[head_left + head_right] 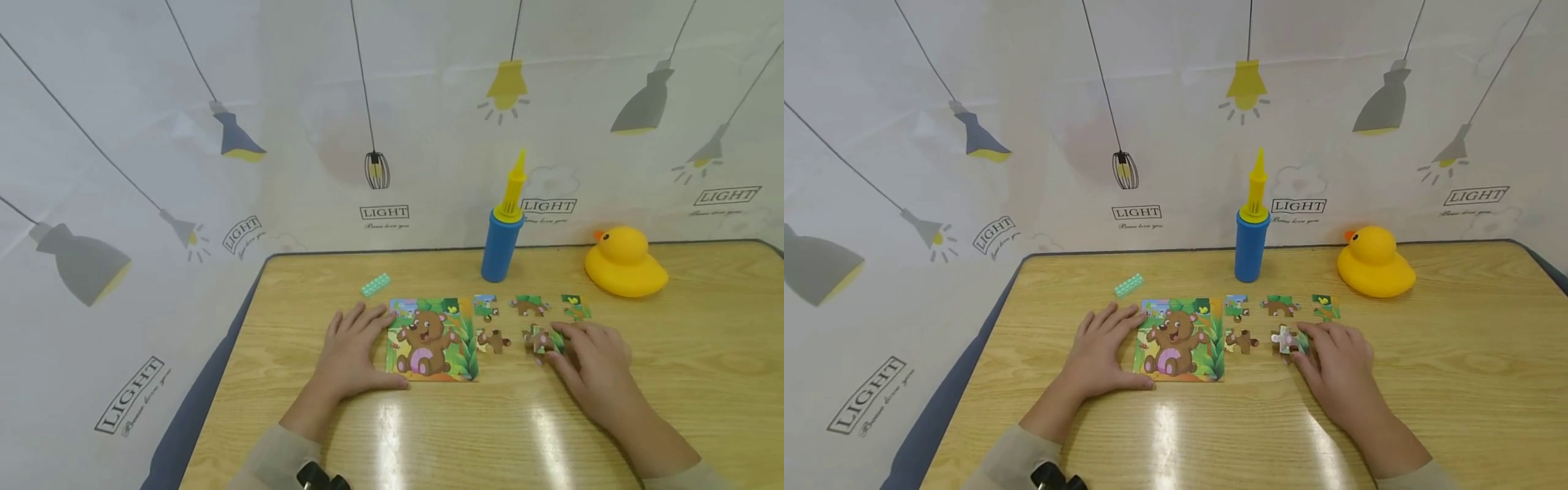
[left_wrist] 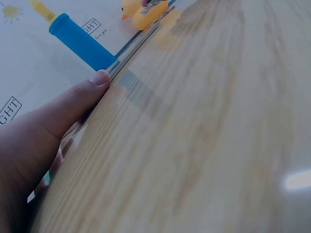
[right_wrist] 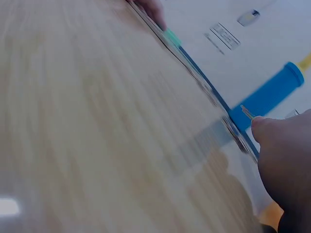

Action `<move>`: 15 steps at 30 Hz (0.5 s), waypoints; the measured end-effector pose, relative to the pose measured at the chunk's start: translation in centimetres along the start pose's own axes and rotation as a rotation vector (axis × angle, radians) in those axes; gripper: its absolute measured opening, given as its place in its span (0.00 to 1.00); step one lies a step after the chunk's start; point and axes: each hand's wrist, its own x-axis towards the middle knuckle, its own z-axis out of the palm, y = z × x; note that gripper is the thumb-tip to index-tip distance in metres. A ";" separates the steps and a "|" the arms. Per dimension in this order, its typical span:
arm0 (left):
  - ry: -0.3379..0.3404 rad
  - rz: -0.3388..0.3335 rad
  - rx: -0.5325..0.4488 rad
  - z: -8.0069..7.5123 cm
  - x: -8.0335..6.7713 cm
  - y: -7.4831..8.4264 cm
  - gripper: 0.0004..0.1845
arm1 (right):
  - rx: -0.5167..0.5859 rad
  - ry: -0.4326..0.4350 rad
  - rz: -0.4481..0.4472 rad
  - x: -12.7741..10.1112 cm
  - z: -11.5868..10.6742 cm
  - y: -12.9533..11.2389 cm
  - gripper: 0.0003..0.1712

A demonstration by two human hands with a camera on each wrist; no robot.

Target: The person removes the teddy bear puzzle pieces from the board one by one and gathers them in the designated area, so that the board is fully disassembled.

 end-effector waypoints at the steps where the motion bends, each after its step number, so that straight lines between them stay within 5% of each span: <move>1: -0.001 0.000 0.002 0.0 0.0 0.0 0.68 | -0.004 -0.002 0.011 -0.3 -0.4 0.5 0.29; 15: 0.007 0.004 -0.007 0.2 0.0 -0.2 0.68 | -0.036 -0.019 0.041 -2.6 -2.8 4.2 0.25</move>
